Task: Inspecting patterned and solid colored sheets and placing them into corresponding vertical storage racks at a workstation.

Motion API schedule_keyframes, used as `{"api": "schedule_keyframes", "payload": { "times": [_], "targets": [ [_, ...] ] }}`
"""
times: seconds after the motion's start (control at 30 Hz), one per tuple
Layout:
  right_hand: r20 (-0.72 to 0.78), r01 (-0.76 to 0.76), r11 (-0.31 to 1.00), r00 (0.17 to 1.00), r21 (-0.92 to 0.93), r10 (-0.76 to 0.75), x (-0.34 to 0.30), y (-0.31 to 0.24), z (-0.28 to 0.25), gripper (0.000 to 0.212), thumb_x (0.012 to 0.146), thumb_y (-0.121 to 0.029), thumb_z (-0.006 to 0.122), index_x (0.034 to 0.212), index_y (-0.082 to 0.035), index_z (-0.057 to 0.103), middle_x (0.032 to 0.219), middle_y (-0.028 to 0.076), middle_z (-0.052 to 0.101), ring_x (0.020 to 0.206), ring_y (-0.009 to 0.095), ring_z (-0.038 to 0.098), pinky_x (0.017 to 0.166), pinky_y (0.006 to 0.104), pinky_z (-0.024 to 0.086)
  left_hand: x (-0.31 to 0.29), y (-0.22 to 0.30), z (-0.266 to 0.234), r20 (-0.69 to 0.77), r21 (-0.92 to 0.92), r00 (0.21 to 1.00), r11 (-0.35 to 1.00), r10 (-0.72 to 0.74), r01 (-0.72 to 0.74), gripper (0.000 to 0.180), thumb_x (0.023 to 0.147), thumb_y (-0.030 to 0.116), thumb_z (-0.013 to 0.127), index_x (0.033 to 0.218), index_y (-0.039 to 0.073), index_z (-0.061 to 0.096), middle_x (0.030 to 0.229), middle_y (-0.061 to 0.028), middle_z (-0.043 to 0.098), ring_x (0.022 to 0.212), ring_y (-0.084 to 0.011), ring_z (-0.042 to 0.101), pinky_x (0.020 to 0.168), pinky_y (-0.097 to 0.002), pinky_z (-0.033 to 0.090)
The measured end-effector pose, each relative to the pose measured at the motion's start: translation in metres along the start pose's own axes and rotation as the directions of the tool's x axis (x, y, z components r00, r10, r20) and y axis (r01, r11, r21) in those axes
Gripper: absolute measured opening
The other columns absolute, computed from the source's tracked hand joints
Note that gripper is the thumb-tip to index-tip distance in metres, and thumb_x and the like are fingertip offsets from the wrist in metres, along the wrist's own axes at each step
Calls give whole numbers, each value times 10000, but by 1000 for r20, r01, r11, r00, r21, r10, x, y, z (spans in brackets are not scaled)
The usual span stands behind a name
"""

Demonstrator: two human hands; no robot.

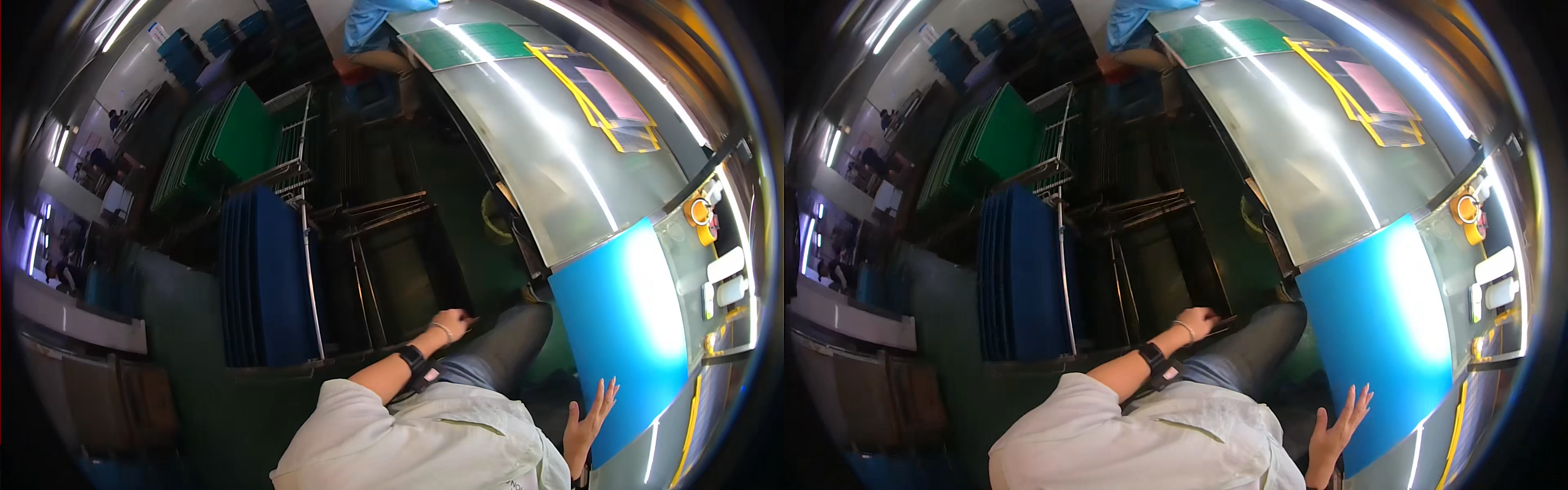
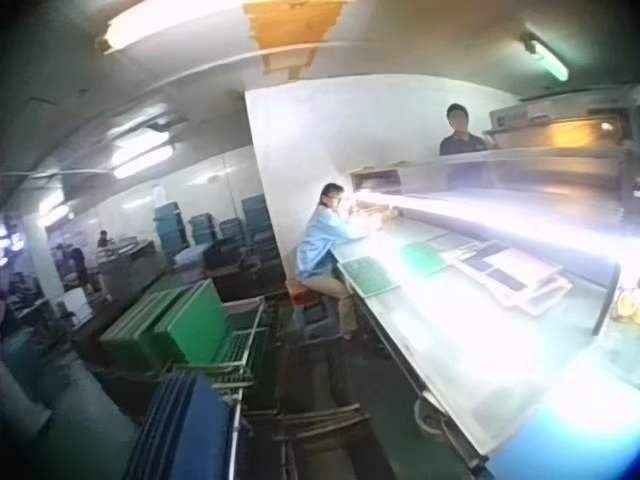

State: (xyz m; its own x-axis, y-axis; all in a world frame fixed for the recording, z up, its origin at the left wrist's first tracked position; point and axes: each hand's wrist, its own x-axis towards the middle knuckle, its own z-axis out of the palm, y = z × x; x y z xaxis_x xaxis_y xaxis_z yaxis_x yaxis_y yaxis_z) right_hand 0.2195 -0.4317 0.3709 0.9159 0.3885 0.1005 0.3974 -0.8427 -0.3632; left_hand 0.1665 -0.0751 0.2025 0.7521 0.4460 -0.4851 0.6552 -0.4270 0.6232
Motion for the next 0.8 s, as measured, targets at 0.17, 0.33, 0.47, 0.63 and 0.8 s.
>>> {"api": "schedule_keyframes", "payload": {
  "times": [0.17, 0.33, 0.47, 0.63, 0.8],
  "targets": [
    [4, 24, 999, 1000, 32, -25, 11, -12, 6, 545, 852, -151, 537, 1360, -63, 362, 1450, 154, 285, 1359, 372, 203, 1089, 528, 143, -25, -126, -19, -2, 118, 885, 879, -465, 462, 427, 831, 354, 556, 1084, 18, 623, 1133, -222, 581, 1081, -356, 551, 925, -418, 448],
    [-90, 81, 990, 993, 117, -71, 22, -25, 14, 458, 865, -90, 499, 1313, -42, 415, 1397, 167, 366, 1327, 367, 287, 1074, 494, 221, -74, -188, 1, 50, -100, 596, 590, -802, 802, 307, 826, 225, 522, 973, -5, 663, 1021, -222, 636, 958, -339, 630, 783, -391, 501],
    [-58, 205, 954, 979, 218, -197, 28, -35, 19, 426, 865, -78, 490, 1285, -29, 438, 1353, 177, 415, 1295, 364, 341, 1053, 462, 266, -107, -222, 30, -36, -150, 625, 622, -780, 768, 345, 832, 267, 529, 976, -21, 655, 1003, -224, 639, 946, -336, 633, 790, -394, 497],
    [82, 145, 889, 976, 435, -199, 36, -43, 24, 352, 817, 2, 483, 1166, 20, 519, 1198, 180, 538, 1124, 334, 505, 966, 387, 377, -129, -238, 45, -4, -274, 733, 706, -680, 653, 413, 846, 342, 543, 977, -36, 645, 952, -214, 654, 888, -336, 646, 769, -404, 499],
    [143, 212, 884, 945, 417, -294, 38, -53, 23, 312, 793, 25, 489, 1098, 18, 554, 1167, 168, 556, 1076, 318, 530, 934, 372, 400, -151, -235, 56, 94, -385, 655, 579, -750, 718, 400, 884, 369, 483, 879, 22, 680, 849, -132, 679, 772, -271, 657, 714, -397, 499]
  ]
}}
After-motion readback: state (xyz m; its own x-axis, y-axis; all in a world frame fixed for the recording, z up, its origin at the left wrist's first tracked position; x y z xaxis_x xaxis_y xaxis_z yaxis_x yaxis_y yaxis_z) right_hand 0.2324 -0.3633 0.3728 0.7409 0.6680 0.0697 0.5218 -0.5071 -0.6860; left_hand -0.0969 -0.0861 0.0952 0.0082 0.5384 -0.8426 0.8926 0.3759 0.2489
